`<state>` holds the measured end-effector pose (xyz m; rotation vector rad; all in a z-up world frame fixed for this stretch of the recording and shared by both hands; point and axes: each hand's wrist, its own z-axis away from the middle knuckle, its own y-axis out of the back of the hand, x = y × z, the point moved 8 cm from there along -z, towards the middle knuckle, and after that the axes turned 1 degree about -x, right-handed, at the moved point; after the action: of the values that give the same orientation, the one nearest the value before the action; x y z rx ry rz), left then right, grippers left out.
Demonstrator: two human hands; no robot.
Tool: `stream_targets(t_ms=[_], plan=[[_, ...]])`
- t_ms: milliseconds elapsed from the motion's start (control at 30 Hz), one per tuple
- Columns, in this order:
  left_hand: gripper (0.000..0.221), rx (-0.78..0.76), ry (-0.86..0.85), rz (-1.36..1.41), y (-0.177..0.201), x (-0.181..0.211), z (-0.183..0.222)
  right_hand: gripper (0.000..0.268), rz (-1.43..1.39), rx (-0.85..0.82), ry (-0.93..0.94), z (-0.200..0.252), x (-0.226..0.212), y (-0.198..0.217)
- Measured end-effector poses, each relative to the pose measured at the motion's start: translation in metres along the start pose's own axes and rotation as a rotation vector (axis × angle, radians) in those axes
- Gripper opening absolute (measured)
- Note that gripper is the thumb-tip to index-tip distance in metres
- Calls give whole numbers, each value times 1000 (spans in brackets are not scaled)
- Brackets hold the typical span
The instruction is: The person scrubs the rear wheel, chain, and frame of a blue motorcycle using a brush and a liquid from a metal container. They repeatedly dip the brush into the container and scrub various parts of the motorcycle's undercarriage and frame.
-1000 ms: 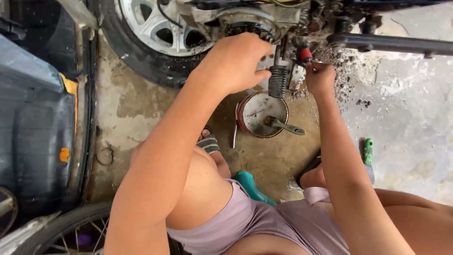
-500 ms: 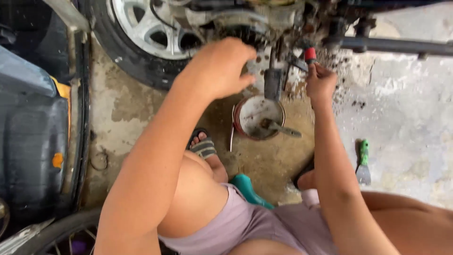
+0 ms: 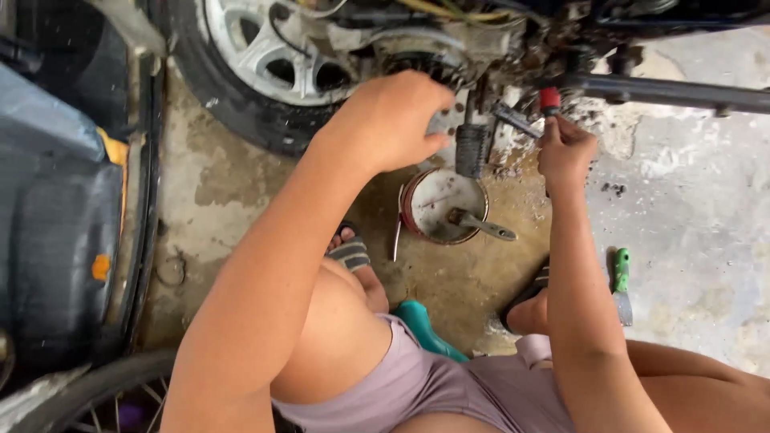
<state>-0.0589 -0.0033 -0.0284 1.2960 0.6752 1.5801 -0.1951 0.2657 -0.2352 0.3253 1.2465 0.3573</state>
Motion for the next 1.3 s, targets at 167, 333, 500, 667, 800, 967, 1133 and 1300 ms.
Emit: stream_targets(t_ms=[167, 333, 500, 667, 800, 967, 1133, 1300], plan=[[43, 36, -22, -7, 3, 10, -1, 24, -17, 80, -45, -19, 32, 6], [22, 6, -6, -23, -1, 12, 2, 38, -146, 47, -93, 14, 32, -7], [19, -26, 37, -2, 7, 7, 2, 25, -688, -97, -300, 6, 33, -39], [21, -76, 72, 39, 6, 3, 8, 23, -634, -103, -294, 42, -14, -37], [23, -6, -6, -36, 0, 9, 3, 19, -572, 31, -382, 31, 11, -41], [43, -52, 35, 52, 2, 7, 12, 26, -648, -38, -179, 71, -52, -53], [49, -78, 77, 57, 14, 10, 21, 37, -589, 25, -172, 75, -70, -52], [51, -103, 100, 94, 8, 10, 26, 17, -769, -13, -376, 62, -50, -54]])
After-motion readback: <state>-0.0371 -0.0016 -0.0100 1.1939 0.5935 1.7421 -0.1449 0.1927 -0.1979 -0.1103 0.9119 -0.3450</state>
